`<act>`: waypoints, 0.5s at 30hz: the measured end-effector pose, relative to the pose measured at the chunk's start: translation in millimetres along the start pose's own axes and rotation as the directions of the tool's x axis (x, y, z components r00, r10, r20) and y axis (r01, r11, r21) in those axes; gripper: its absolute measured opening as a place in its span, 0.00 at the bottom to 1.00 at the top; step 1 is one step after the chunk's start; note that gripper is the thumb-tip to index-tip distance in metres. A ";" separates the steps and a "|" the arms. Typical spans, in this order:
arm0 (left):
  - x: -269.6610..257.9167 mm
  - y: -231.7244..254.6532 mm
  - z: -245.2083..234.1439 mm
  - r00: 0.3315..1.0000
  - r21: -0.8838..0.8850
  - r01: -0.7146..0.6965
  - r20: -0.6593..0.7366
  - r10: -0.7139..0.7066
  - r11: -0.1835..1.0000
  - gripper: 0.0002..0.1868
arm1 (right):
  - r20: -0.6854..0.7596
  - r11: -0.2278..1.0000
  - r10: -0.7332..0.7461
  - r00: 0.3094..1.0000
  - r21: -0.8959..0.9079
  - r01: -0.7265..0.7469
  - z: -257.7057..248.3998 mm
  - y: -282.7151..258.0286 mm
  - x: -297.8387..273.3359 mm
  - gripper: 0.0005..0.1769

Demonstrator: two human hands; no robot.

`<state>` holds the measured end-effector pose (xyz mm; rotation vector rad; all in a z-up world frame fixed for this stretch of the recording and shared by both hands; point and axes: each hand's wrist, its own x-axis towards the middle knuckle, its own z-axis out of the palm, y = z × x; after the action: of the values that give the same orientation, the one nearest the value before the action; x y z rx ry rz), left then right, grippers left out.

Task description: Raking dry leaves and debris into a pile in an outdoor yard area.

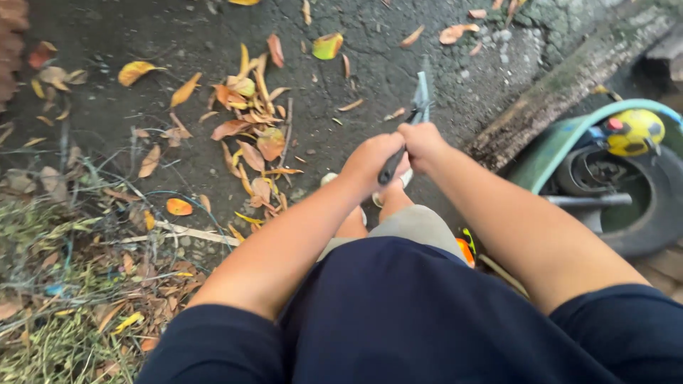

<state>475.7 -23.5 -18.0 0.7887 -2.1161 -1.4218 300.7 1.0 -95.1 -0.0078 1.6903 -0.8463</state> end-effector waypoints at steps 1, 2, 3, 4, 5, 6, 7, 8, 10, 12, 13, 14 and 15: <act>5.0 -13.3 8.7 1.000 -0.013 -0.001 0.011 0.001 1.000 0.10 | -0.016 1.000 0.007 1.000 0.004 -0.007 -5.6 4.4 11.4 0.05; 11.6 -26.8 18.1 0.999 -0.021 -0.032 0.017 0.032 0.999 0.10 | -0.044 0.998 0.044 0.998 0.035 -0.042 -11.9 7.0 23.9 0.06; 18.3 -40.1 27.6 0.998 -0.030 -0.062 0.021 0.063 0.998 0.11 | -0.070 0.995 0.081 0.994 0.068 -0.076 -18.3 9.5 36.3 0.06; 19.6 -47.5 31.5 0.997 -0.045 -0.067 0.025 0.068 0.997 0.11 | -0.087 0.995 0.083 0.993 0.068 -0.077 -19.2 13.0 44.8 0.06; 20.8 -54.3 35.1 0.989 -0.036 -0.145 0.001 0.145 0.989 0.10 | -0.068 0.993 0.084 0.994 0.092 -0.078 -20.0 16.4 52.6 0.06; 19.9 -61.1 36.2 0.976 -0.020 -0.218 -0.024 0.217 0.976 0.09 | -0.042 0.990 0.086 0.995 0.116 -0.081 -17.3 20.5 60.2 0.06; 15.5 -59.3 31.7 0.976 -0.030 -0.218 -0.024 0.217 0.976 0.09 | -0.051 0.990 0.089 0.995 0.114 -0.083 -10.2 23.2 59.1 0.06; 10.6 -58.5 21.3 0.993 -0.016 -0.113 -0.036 0.113 0.993 0.08 | -0.039 0.992 0.094 0.995 0.084 -0.090 3.5 24.6 58.7 0.06; -3.1 -46.2 -7.4 0.999 -0.002 -0.008 -0.044 0.008 1.000 0.08 | -0.027 0.994 0.099 0.995 0.058 -0.097 33.7 27.3 50.3 0.07; -21.2 -23.7 -46.5 0.991 0.079 -0.108 -0.070 0.114 0.991 0.09 | 0.056 0.988 0.144 0.988 0.040 -0.146 70.5 28.2 35.0 0.08; -31.1 -19.4 -59.7 0.991 0.087 -0.107 -0.071 0.114 0.990 0.09 | 0.064 0.989 0.141 0.988 0.040 -0.144 87.8 31.1 27.0 0.08; -40.4 -15.4 -75.3 0.993 0.101 -0.062 -0.091 0.072 0.993 0.09 | 0.115 0.989 0.142 0.983 0.011 -0.145 107.9 32.3 19.6 0.08; -49.6 -11.3 -90.8 0.993 0.114 -0.017 -0.111 0.030 0.993 0.09 | 0.166 0.990 0.144 0.976 -0.019 -0.143 127.9 33.3 12.0 0.08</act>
<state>573.8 -53.1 0.4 0.8626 -2.1262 -1.2251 419.8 -46.4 -129.3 0.0375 1.5169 -0.7117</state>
